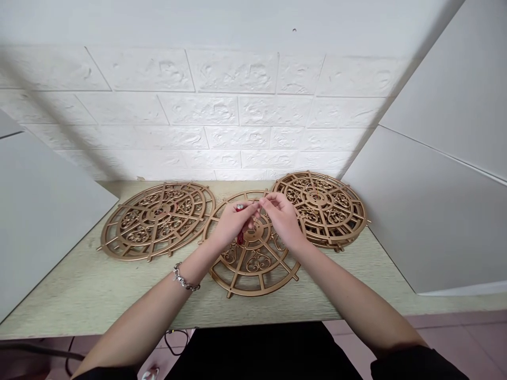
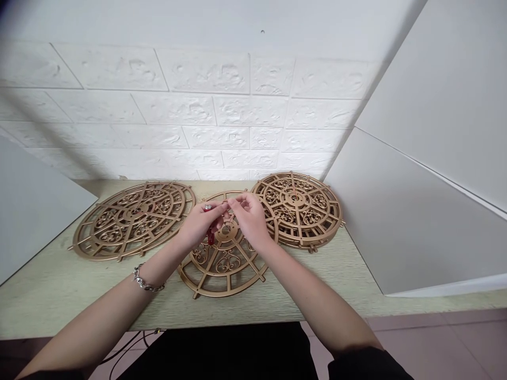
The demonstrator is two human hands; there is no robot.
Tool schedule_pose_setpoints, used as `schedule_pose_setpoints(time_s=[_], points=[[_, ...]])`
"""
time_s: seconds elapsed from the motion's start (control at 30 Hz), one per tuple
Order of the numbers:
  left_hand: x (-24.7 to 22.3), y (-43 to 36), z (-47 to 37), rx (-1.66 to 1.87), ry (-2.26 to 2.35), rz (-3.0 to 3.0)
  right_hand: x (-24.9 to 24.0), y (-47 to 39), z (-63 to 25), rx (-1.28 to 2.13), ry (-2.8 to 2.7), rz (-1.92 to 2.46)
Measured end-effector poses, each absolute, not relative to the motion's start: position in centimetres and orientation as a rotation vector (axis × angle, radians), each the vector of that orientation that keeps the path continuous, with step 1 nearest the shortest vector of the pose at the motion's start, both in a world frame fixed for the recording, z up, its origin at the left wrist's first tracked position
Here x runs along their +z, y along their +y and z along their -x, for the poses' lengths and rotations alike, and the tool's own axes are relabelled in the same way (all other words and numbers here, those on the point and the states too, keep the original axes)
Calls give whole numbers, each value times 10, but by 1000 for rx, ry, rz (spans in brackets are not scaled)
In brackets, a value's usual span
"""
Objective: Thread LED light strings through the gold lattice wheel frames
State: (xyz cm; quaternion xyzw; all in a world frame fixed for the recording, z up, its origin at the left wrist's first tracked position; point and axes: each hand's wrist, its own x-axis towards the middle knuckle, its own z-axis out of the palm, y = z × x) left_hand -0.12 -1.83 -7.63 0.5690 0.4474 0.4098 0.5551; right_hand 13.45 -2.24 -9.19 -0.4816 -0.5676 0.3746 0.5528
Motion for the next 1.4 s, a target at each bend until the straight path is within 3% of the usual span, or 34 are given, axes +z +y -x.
schedule_pose_setpoints(time_s=[0.13, 0.43, 0.6, 0.73, 1.1, 1.4], points=[[-81, -17, 1, 1149, 990, -1152, -89, -23, -142, 743, -1393, 1130], [-76, -30, -5, 774, 1046, -1444, -79, -31, -136, 1148, -1283, 1057], [-77, -24, 2, 1069, 851, -1021, -85, -23, -138, 1258, -1011, 776], [-74, -19, 6, 1168, 746, -749, -90, -13, -143, 1366, -897, 812], [-84, -25, 3, 877, 653, -968, -92, -23, -135, 1269, -1279, 880], [-85, -22, 5, 833, 709, -994, -91, -30, -133, 1153, -1486, 878]])
